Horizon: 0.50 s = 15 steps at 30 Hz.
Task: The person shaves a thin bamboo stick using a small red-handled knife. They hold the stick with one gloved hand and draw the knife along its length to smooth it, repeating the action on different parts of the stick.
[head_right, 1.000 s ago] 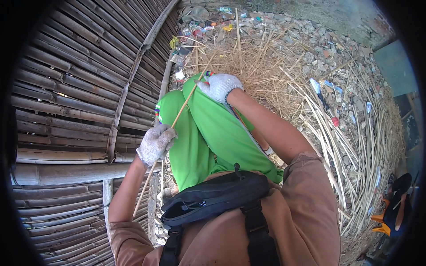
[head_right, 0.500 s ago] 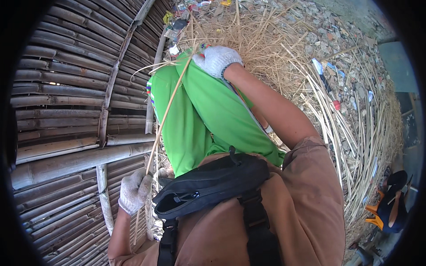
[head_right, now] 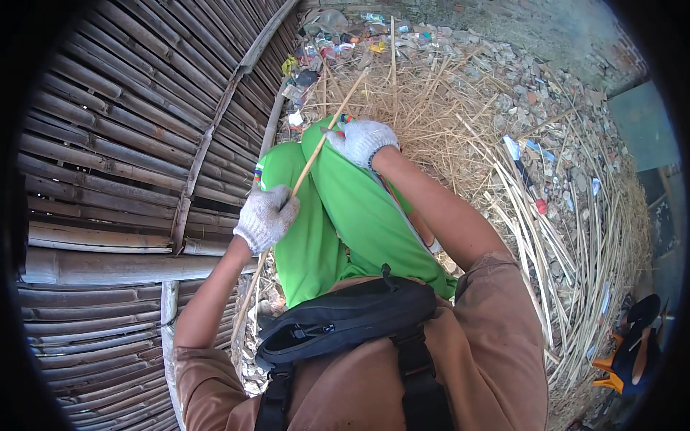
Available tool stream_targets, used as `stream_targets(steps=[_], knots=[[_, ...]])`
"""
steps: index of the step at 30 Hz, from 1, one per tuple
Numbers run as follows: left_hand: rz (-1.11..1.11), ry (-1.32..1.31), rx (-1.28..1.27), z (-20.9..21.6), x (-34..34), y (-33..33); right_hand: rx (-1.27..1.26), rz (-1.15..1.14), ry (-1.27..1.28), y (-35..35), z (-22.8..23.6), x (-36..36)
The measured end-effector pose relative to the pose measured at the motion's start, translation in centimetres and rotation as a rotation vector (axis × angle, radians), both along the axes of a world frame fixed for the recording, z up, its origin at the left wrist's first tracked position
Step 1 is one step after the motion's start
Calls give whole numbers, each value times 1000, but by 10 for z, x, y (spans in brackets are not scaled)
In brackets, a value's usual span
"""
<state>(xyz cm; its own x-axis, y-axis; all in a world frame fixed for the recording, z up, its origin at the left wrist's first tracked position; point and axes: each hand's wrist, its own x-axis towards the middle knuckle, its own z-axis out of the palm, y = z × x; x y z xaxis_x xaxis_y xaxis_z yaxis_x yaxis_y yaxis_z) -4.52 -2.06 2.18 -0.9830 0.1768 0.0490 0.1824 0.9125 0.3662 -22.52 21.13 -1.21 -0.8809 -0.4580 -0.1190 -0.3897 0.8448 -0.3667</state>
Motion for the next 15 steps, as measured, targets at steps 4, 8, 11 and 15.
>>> stream_targets(steps=[4,8,11,15], knots=[[-2,13,12,11,35,-11,-21,-34,-20,0,-3,-1],[13,-9,-9,27,85,-17,-35,-50,-40,-1,-9,-6],[70,-74,-48,39,124,-19,-39,-56,-49,-1,-8,-10],[85,-78,-58,50,158,-15,-31,-45,-38,2,-1,-18]])
